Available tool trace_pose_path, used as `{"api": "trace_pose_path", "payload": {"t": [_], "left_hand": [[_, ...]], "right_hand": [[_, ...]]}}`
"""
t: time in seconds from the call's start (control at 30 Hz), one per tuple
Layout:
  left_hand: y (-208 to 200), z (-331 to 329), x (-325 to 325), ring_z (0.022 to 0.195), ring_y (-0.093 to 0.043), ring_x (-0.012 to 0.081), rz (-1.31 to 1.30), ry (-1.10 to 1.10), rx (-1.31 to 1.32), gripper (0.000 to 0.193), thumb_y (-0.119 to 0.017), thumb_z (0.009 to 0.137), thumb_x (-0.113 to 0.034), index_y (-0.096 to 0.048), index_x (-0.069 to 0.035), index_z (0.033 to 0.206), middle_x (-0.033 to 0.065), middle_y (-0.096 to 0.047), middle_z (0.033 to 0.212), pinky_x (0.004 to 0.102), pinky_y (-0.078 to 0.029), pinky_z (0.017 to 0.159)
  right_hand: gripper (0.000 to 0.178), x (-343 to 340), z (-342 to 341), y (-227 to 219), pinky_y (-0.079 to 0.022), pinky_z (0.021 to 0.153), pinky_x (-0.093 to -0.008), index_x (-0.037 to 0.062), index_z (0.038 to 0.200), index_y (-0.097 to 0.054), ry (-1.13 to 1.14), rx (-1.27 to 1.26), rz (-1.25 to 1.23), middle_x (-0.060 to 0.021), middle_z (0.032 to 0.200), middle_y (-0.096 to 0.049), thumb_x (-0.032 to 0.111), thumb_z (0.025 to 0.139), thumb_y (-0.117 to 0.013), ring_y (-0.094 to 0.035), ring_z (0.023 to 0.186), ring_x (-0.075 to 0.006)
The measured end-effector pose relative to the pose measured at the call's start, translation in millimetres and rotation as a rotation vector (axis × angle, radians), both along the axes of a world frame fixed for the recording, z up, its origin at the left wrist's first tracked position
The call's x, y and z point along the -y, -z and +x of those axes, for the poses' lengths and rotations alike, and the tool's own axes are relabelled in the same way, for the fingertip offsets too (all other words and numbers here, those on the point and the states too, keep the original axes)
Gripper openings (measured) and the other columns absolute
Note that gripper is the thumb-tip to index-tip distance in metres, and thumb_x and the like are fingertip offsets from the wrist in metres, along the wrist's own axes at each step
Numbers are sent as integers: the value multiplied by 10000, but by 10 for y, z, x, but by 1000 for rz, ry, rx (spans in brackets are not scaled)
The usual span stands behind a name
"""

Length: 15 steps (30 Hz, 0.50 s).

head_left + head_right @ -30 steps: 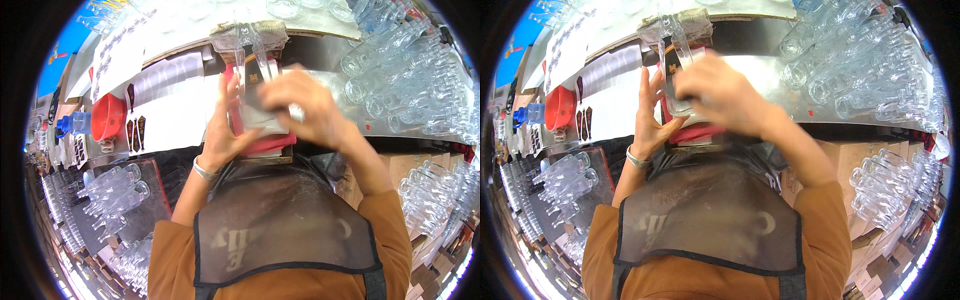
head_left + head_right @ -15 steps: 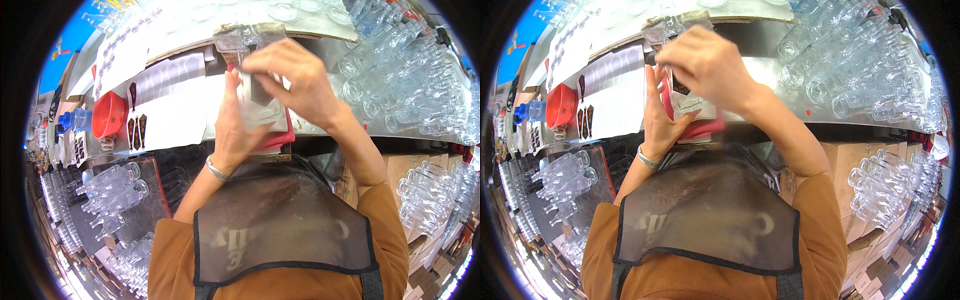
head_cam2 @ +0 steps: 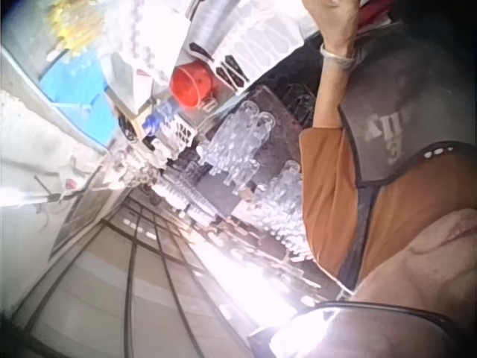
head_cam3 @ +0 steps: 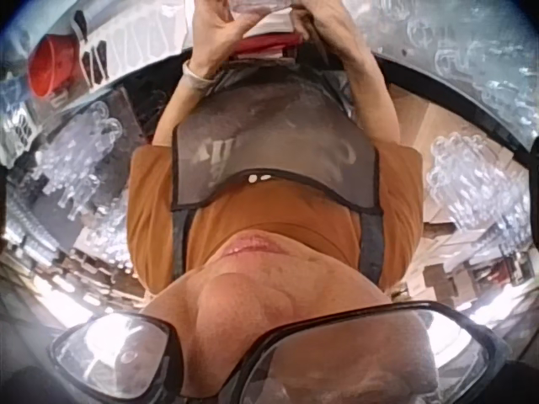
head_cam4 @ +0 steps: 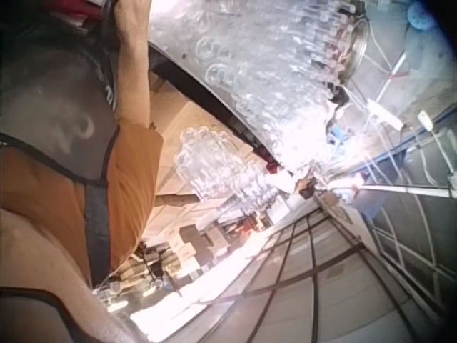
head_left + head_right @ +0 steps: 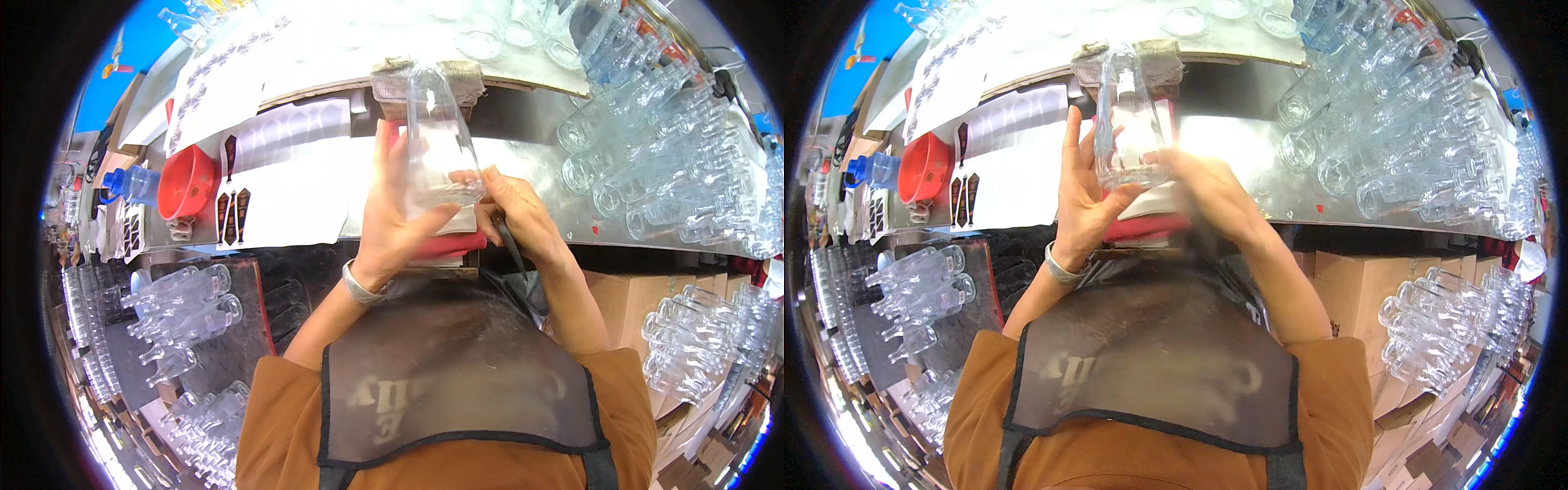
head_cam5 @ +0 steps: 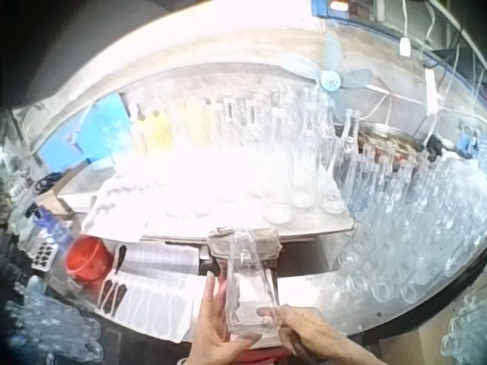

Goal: The person repeatedly picks clear plastic bottles from a table, places each into a red holder, applies a label to the bottle with a black card, and sets the labeled bottle aside. The process is repeated for multiple bottles in a consistent sequence.

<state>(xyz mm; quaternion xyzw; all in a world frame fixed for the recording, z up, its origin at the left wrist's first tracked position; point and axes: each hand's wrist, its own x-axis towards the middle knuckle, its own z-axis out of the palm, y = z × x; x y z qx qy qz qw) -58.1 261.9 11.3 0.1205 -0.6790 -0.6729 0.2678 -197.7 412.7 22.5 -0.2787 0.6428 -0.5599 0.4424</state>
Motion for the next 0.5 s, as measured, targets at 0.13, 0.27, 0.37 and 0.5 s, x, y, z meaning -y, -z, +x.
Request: {"api": "trace_pose_path", "payload": {"t": [0.13,0.27,0.37,0.5], "left_hand": [[110,78,19,1452,-353,360,-501,-121,70,940,-787,755,-85,-276,22,1537,290,-285,1581,413,-315,1165],[262,151,56,1407,-399,420,-675,-131,174,898,-785,723,-82,-353,28,1503,308,-353,1536,440,-344,1139],[207,199,120,1390,-404,440,-703,-60,160,939,-806,751,-180,-310,51,1513,321,-382,1509,457,-329,1143],[54,279,708,1436,-356,395,-708,-205,235,926,-832,780,-225,-324,61,1499,278,-335,1558,434,-304,1170]], "right_hand": [[425,-31,78,-23,-466,562,-303,-50,1247,-626,73,-570,-84,-89,763,-691,309,1038,-537,-555,533,-147],[370,1,162,-165,-490,575,-328,-49,1227,-620,3,-714,76,-194,945,-730,175,935,-661,-615,552,-190],[375,11,200,-187,-528,695,-424,-25,1191,-638,23,-733,139,-212,918,-717,223,912,-668,-685,730,-371],[345,-75,67,-92,-503,594,-362,-20,1182,-637,96,-620,170,-175,899,-735,171,900,-693,-657,576,-253]]}}
